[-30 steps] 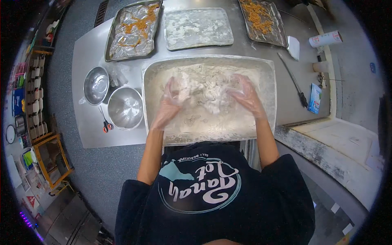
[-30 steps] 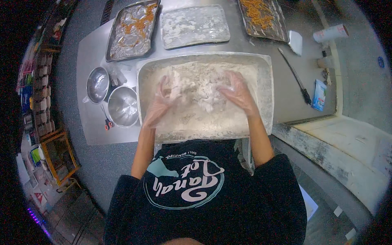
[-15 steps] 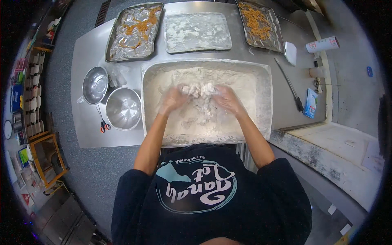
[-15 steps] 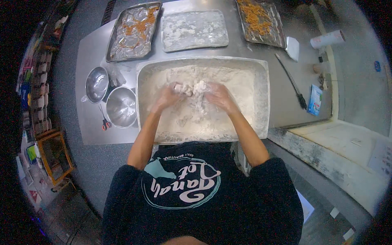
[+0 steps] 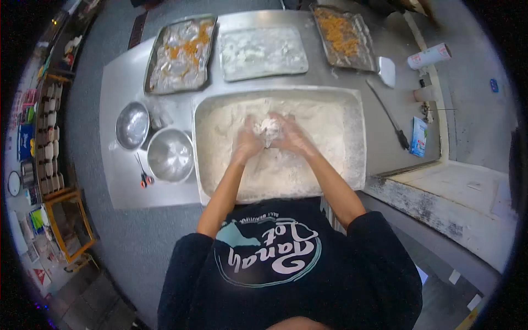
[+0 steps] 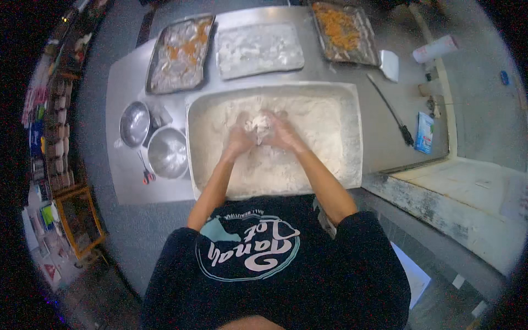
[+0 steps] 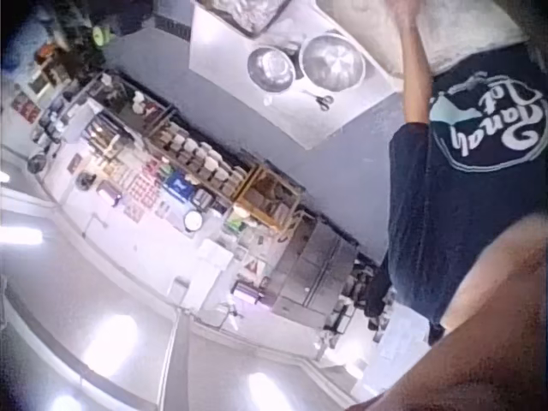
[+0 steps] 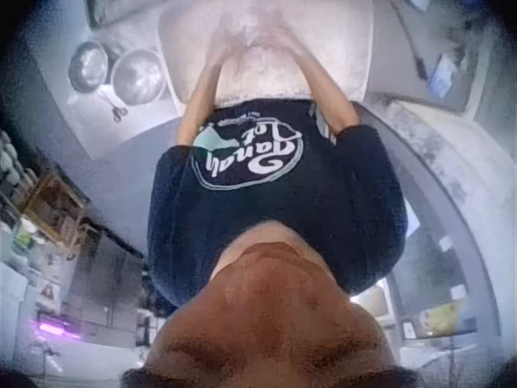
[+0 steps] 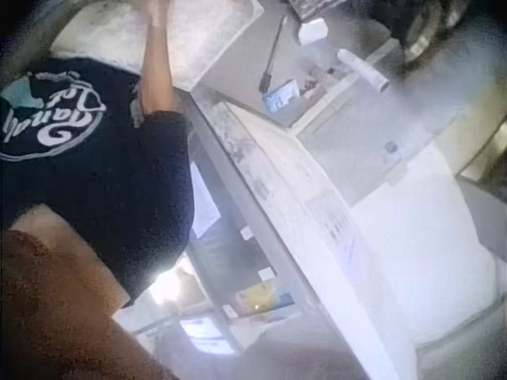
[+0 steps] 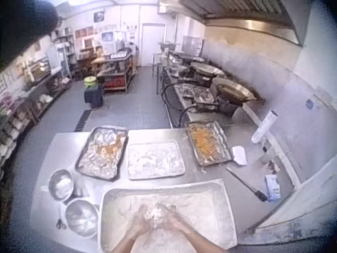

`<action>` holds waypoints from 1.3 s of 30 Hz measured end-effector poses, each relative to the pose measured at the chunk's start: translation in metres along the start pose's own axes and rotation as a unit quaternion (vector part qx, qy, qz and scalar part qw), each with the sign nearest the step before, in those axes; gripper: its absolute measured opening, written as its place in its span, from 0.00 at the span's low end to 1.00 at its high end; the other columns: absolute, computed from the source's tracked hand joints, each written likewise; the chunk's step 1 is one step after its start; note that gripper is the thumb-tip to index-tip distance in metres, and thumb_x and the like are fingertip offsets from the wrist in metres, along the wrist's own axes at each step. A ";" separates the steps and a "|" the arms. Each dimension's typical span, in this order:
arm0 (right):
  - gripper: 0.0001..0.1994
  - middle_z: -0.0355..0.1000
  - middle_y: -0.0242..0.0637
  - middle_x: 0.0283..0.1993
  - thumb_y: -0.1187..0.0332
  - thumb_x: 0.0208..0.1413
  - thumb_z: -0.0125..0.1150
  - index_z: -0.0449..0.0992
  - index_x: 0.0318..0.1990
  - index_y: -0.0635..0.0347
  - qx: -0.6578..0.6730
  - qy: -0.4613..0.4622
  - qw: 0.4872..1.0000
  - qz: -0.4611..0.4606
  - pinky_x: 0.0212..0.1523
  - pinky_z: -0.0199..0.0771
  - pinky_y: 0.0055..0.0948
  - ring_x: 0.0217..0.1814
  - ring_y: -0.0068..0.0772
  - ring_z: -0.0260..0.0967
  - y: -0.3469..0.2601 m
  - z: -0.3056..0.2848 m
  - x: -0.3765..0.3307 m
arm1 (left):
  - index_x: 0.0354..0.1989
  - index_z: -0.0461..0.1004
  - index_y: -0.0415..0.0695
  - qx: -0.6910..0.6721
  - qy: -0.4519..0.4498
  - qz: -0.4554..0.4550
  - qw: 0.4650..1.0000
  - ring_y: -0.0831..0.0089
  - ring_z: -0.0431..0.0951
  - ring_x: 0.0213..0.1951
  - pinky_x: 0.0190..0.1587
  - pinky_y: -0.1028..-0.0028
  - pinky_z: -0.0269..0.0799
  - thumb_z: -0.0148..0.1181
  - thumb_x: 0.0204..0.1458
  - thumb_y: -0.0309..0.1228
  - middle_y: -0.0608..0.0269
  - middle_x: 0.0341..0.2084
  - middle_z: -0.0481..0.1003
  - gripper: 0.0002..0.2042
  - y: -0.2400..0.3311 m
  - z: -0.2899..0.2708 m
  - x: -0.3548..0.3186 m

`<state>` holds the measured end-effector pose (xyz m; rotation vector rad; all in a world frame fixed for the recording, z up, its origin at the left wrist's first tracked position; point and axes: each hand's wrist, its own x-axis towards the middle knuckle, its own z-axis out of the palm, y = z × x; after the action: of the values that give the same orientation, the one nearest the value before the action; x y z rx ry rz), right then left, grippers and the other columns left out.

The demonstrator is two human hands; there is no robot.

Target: The person empties a bowl of chopped ingredients into a large tub of flour and mixes them together by hand, kneading and tossing the mixture until it is thoroughly coated.

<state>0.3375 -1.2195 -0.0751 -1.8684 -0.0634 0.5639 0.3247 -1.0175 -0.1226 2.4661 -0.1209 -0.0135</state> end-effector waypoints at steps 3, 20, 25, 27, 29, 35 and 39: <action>0.31 0.67 0.49 0.62 0.64 0.55 0.67 0.65 0.65 0.60 0.182 -0.015 0.983 0.020 0.63 0.69 0.39 0.64 0.42 0.62 0.006 -0.029 -0.004 | 0.61 0.65 0.42 -0.273 -0.081 -0.066 0.956 0.59 0.80 0.46 0.51 0.66 0.74 0.74 0.43 0.43 0.45 0.44 0.79 0.37 0.017 -0.012 0.023; 0.35 0.72 0.48 0.52 0.60 0.47 0.74 0.67 0.65 0.51 -0.396 0.073 0.910 -0.105 0.58 0.69 0.43 0.54 0.48 0.70 -0.024 -0.026 -0.050 | 0.70 0.57 0.44 -0.107 -0.097 -0.028 0.989 0.51 0.79 0.47 0.48 0.57 0.76 0.73 0.43 0.45 0.35 0.54 0.72 0.46 0.029 -0.079 -0.015; 0.34 0.71 0.50 0.56 0.63 0.49 0.70 0.65 0.66 0.45 -0.411 0.035 0.911 -0.028 0.60 0.67 0.45 0.56 0.53 0.68 0.005 0.001 -0.007 | 0.68 0.60 0.44 -0.039 -0.150 -0.080 0.985 0.49 0.77 0.54 0.56 0.57 0.73 0.74 0.40 0.45 0.39 0.54 0.73 0.45 0.001 -0.038 -0.008; 0.32 0.71 0.55 0.54 0.68 0.46 0.64 0.67 0.64 0.51 -0.348 0.021 0.924 -0.157 0.49 0.73 0.52 0.54 0.57 0.71 0.018 -0.016 0.000 | 0.65 0.64 0.44 -0.077 -0.078 -0.030 0.994 0.49 0.78 0.52 0.54 0.56 0.74 0.74 0.39 0.45 0.42 0.51 0.76 0.42 -0.002 -0.045 0.008; 0.29 0.73 0.53 0.52 0.67 0.48 0.64 0.70 0.61 0.52 -0.318 0.032 0.939 -0.125 0.49 0.73 0.50 0.53 0.55 0.72 0.044 -0.035 -0.009 | 0.54 0.75 0.40 -0.065 -0.185 -0.110 0.974 0.51 0.81 0.47 0.48 0.58 0.76 0.71 0.43 0.46 0.45 0.42 0.80 0.32 0.035 -0.071 0.015; 0.20 0.75 0.47 0.48 0.60 0.55 0.64 0.76 0.54 0.56 -0.275 0.063 0.953 -0.110 0.54 0.71 0.42 0.50 0.47 0.73 -0.025 -0.045 -0.043 | 0.44 0.79 0.37 0.005 -0.180 -0.220 0.959 0.57 0.83 0.42 0.41 0.63 0.78 0.68 0.45 0.50 0.45 0.35 0.81 0.27 0.103 -0.159 -0.001; 0.24 0.75 0.54 0.47 0.54 0.55 0.65 0.74 0.52 0.63 -0.303 0.136 0.923 -0.195 0.52 0.72 0.44 0.50 0.50 0.74 -0.045 -0.061 -0.069 | 0.46 0.78 0.37 -0.014 -0.215 -0.108 0.970 0.57 0.83 0.38 0.39 0.63 0.77 0.70 0.45 0.49 0.46 0.35 0.81 0.28 0.062 -0.135 -0.010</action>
<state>0.3111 -1.2776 0.0051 -2.4322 -0.4606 -0.0105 0.3151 -0.9807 0.0218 2.3994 -0.0373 -0.6409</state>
